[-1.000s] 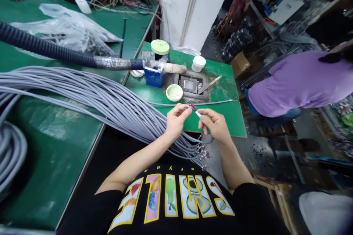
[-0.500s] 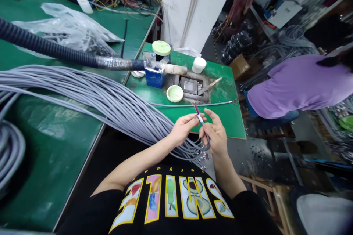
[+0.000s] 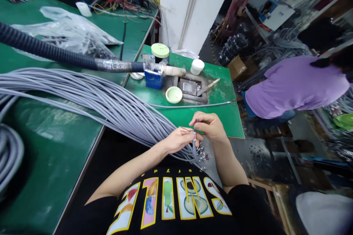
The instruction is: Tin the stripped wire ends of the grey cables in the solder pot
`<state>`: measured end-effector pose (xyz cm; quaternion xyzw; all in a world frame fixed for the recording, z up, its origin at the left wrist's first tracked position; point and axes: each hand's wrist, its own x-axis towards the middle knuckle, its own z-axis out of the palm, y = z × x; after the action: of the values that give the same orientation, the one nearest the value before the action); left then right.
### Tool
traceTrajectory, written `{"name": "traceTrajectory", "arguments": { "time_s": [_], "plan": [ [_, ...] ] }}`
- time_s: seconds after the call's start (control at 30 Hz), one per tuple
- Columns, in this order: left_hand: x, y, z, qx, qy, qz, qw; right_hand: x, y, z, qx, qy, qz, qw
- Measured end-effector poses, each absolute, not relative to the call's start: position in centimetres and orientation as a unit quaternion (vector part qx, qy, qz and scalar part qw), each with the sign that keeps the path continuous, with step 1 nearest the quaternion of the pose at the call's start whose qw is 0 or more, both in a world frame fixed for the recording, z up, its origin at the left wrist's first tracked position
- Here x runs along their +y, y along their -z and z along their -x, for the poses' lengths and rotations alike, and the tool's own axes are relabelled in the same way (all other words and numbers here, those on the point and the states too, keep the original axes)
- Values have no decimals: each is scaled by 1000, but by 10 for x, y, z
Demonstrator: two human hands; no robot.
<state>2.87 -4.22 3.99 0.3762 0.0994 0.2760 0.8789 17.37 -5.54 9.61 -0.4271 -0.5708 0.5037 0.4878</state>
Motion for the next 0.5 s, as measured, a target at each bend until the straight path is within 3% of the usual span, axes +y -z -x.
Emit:
{"name": "traceTrajectory", "arguments": {
  "time_s": [0.13, 0.33, 0.5],
  "plan": [
    [-45, -32, -23, 79, -255, -337, 903, -50, -87, -160, -539, -470, 370, 593],
    [-46, -28, -18, 71, -281, -321, 902, -35, -84, -154, -471, -477, 381, 636],
    [-50, -17, -10, 108, -284, -336, 892, -19, -92, -190, -408, -383, 394, 729]
  ]
}}
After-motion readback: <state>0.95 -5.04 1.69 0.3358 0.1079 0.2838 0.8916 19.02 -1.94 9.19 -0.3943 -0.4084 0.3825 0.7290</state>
